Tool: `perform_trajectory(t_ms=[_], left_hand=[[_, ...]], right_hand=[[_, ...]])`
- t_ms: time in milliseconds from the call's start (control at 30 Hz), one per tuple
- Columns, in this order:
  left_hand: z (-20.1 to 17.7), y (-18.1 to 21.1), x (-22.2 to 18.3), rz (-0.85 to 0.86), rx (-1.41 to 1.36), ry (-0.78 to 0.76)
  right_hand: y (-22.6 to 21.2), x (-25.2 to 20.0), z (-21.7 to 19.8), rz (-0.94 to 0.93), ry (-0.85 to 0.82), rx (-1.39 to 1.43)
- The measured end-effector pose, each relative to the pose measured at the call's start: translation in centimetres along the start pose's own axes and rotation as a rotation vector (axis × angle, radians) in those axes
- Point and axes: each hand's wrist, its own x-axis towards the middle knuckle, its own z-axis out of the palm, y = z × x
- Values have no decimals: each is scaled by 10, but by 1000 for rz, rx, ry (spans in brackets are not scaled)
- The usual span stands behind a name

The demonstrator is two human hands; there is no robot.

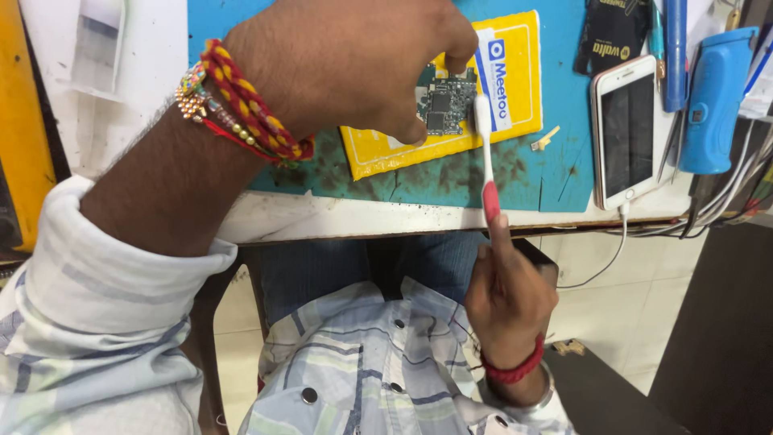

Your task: The person manipulates a mobile phone screen and battery, then cleans a mobile phone motherboard using a toothbrush at a workbench.

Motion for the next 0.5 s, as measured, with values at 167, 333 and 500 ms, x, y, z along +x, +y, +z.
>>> perform_trajectory(t_ms=[167, 333, 500], left_hand=[[-3, 3, 0, -17, 53, -42], [1, 0, -1, 49, 49, 57], [1, 0, -4, 72, 64, 60]], right_hand=[[5, 12, 7, 105, -28, -8], [-7, -3, -2, 72, -51, 26], [6, 5, 9, 79, -19, 45]])
